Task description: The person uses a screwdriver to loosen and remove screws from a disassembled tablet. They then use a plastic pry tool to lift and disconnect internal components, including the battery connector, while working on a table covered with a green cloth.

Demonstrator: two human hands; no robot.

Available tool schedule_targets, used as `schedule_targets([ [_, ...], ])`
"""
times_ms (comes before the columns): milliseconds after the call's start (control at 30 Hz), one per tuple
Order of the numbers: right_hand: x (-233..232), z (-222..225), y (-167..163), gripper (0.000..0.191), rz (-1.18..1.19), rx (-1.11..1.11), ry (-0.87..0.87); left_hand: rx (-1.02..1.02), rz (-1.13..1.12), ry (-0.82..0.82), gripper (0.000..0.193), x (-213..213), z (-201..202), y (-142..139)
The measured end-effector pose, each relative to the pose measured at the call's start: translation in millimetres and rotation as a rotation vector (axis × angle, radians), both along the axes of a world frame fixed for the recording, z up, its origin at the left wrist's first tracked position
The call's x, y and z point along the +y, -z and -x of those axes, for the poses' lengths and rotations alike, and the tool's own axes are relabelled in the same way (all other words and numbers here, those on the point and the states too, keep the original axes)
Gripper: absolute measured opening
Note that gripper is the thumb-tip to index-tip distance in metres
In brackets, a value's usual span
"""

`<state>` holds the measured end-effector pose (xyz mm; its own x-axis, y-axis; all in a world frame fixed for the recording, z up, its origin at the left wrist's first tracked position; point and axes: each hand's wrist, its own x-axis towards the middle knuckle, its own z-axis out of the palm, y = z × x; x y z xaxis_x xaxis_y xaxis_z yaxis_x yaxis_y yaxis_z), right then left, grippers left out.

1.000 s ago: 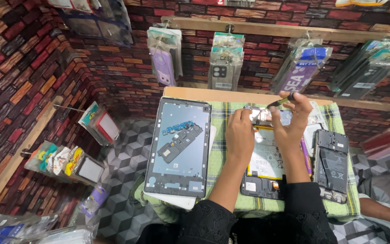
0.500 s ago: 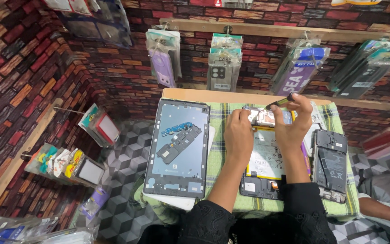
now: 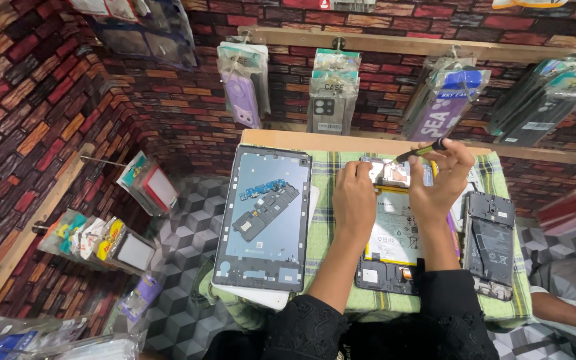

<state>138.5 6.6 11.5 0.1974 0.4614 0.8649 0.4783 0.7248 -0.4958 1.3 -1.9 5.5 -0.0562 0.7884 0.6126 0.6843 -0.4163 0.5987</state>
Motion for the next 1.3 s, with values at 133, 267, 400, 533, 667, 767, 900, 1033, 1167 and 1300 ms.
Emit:
schedule_targets([
  [133, -3.6, 0.1, 0.5, 0.051, -0.014, -0.016, -0.107, 0.002, -0.003, -0.001, 0.03, -1.5, 0.2, -1.7],
  [267, -1.2, -1.7, 0.3, 0.056, -0.046, -0.076, 0.136, -0.03, 0.023, 0.033, 0.04, -4.8, 1.1, -5.5],
  [400, -1.7, -1.6, 4.2, 0.039, -0.007, 0.099, -0.16, -0.032, 0.017, 0.025, 0.037, -4.9, 1.0, -5.5],
  [533, -1.0, -3.5, 4.1, 0.055, -0.056, -0.075, 0.092, -0.012, -0.009, 0.004, 0.031, -1.6, 0.2, -1.7],
  [667, -1.9, -1.2, 4.3, 0.046, -0.029, 0.078, -0.095, -0.019, 0.014, 0.001, 0.033, -0.7, -1.2, -0.8],
  [767, -2.0, -0.8, 4.0, 0.05, -0.054, 0.011, -0.086, -0.01, 0.017, 0.009, 0.034, -2.2, 0.0, -1.8],
  [900, -1.4, -2.4, 4.1, 0.059, -0.033, -0.086, 0.159, -0.017, 0.009, 0.002, 0.033, -2.5, -0.1, -3.8],
  [1033, -2.4, -0.6, 5.2, 0.051, -0.009, 0.137, -0.18, -0.008, 0.044, 0.003, 0.026, -0.6, -0.9, -6.9],
  [1167, -2.3, 1.5, 2.4, 0.059, -0.036, -0.017, -0.012, 0.037, -0.049, -0.014, 0.04, -3.1, 1.1, -10.3],
  [1300, -3.6, 2.0, 1.0, 0.057, 0.003, 0.038, -0.052, 0.085, 0.054, 0.048, 0.049, -2.4, 1.5, -14.8],
])
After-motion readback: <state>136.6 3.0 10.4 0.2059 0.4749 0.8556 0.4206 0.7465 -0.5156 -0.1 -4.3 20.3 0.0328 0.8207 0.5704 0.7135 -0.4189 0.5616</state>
